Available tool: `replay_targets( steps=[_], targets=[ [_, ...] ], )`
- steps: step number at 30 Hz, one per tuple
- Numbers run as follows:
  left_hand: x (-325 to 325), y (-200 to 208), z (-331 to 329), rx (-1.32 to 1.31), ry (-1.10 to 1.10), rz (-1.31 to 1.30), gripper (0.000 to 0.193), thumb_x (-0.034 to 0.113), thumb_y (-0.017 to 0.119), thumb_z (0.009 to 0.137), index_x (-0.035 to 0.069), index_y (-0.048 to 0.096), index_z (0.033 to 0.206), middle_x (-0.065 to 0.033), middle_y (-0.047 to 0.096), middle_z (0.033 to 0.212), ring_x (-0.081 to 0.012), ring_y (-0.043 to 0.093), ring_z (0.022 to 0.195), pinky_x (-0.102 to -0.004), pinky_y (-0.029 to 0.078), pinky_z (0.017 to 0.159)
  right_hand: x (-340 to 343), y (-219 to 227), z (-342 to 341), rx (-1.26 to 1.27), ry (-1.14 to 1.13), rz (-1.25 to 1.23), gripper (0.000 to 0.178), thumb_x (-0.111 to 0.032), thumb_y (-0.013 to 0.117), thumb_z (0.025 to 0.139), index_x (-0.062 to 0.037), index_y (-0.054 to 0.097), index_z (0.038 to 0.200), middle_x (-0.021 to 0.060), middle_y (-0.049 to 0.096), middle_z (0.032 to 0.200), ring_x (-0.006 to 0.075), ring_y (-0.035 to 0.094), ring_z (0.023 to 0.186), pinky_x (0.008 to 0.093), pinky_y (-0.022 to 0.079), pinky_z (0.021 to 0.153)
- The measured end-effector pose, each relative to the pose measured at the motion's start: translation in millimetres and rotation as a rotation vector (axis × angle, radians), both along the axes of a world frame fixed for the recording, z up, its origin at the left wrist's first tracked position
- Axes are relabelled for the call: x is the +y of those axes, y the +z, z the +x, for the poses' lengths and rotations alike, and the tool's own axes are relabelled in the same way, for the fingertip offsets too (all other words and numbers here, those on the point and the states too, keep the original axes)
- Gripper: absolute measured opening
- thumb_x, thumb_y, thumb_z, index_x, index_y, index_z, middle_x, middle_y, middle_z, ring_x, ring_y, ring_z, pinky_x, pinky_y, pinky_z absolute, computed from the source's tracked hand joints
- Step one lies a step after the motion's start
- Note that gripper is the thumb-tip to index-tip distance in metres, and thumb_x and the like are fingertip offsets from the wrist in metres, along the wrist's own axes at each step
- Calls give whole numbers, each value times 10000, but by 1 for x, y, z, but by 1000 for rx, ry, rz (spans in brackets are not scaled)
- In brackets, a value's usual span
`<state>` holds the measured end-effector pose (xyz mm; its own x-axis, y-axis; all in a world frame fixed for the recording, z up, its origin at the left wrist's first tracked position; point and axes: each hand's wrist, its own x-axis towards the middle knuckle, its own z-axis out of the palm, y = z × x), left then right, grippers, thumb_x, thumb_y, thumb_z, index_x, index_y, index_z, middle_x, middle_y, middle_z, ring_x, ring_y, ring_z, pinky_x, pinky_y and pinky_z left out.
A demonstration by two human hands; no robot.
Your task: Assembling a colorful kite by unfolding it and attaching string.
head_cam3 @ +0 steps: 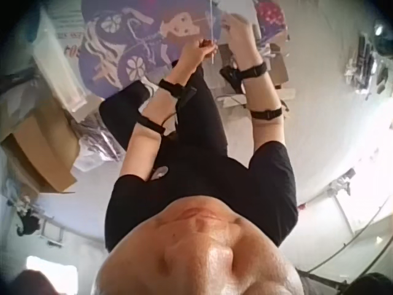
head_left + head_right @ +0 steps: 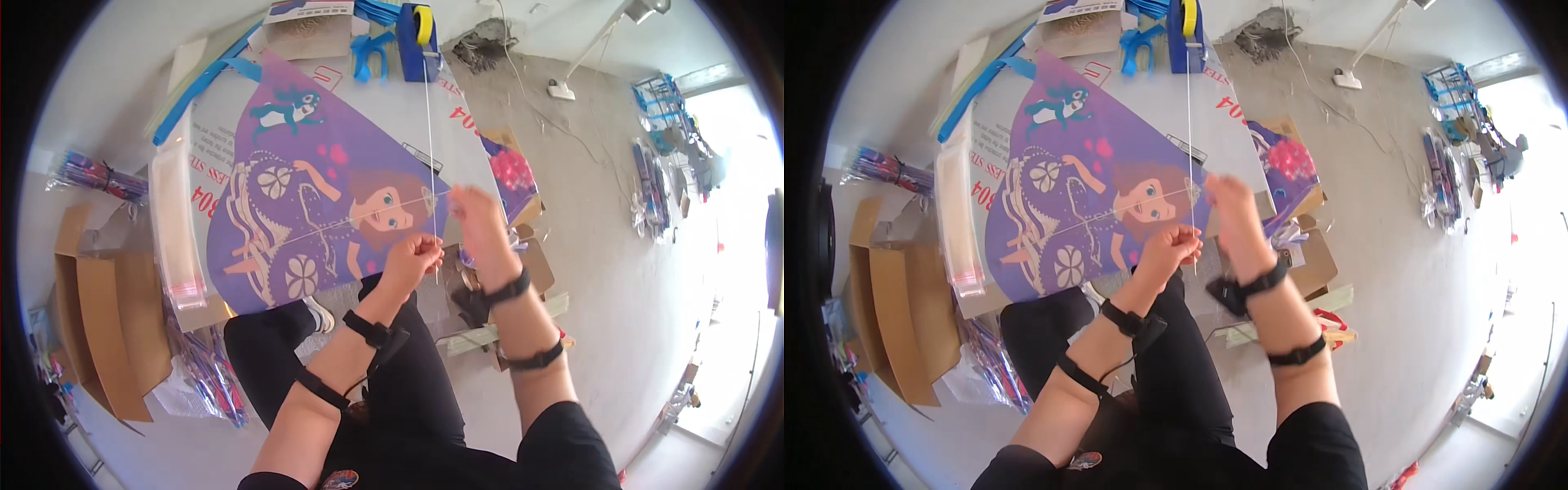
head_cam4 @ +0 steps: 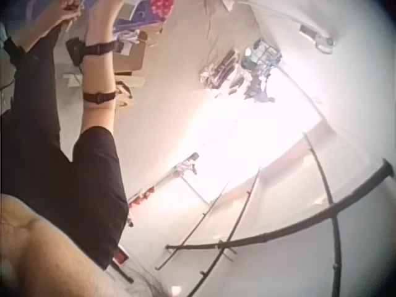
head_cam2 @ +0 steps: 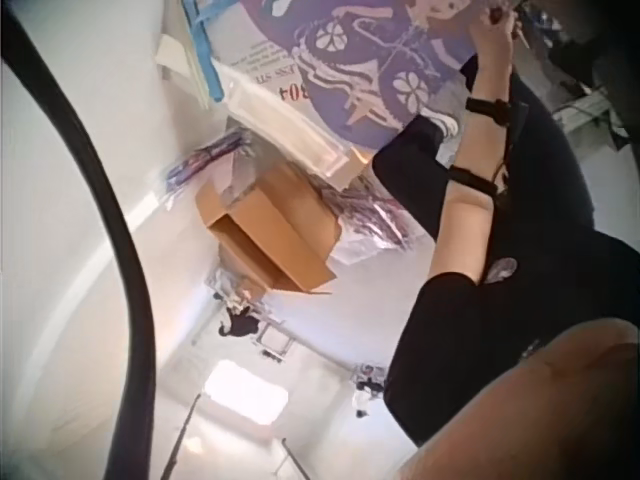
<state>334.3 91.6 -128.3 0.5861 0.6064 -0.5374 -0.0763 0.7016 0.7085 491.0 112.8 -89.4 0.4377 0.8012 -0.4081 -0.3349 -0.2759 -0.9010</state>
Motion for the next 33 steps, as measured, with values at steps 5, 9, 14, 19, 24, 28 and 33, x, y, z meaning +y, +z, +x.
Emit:
replay_targets(
  steps=[5,9,14,19,24,28,33],
  targets=[
    [11,1,7,-5,-33,49,178,129,604,904,35,594,1055,-27,643,880,-98,614,771,-238,508,673,-104,1,-48,129,-101,-102,166,-200,621,902,-45,597,848,-9,587,776,82,514,727,246,415,725],
    [8,1,10,3,-17,81,125,108,606,903,33,604,1004,-43,652,877,-96,613,745,-232,510,646,-124,-5,-61,211,-158,-66,153,-187,600,921,-39,589,884,2,595,832,81,515,778,239,415,734],
    [5,0,9,19,13,73,123,120,611,903,42,612,998,-39,650,878,-93,612,742,-232,513,650,-125,-19,-57,180,-152,-85,169,-187,605,918,-27,588,868,9,590,816,92,503,751,241,404,707],
    [7,-1,12,11,17,90,124,122,616,899,42,615,994,-36,649,868,-92,613,741,-232,513,650,-129,-26,-50,175,-100,-81,131,-155,583,928,-25,596,915,20,603,860,111,580,842,262,451,751],
    [7,-6,10,-16,15,90,118,111,619,895,36,613,986,-28,647,845,-88,609,724,-228,507,641,-128,-34,-59,135,-81,-52,139,-148,570,933,-12,589,918,33,604,862,114,574,813,257,457,733],
    [5,-4,11,12,-13,116,149,109,606,898,39,608,1030,-28,648,880,-102,616,764,-250,513,680,-134,-33,-61,116,-125,-55,131,-138,567,934,-9,579,911,47,606,874,124,576,814,261,464,742],
    [7,1,10,30,-10,100,154,109,612,896,39,608,1033,-27,646,876,-107,618,772,-251,513,681,-132,-30,-61,130,-153,-55,112,-117,569,931,-8,571,903,51,601,870,132,583,829,270,477,757]
  ],
)
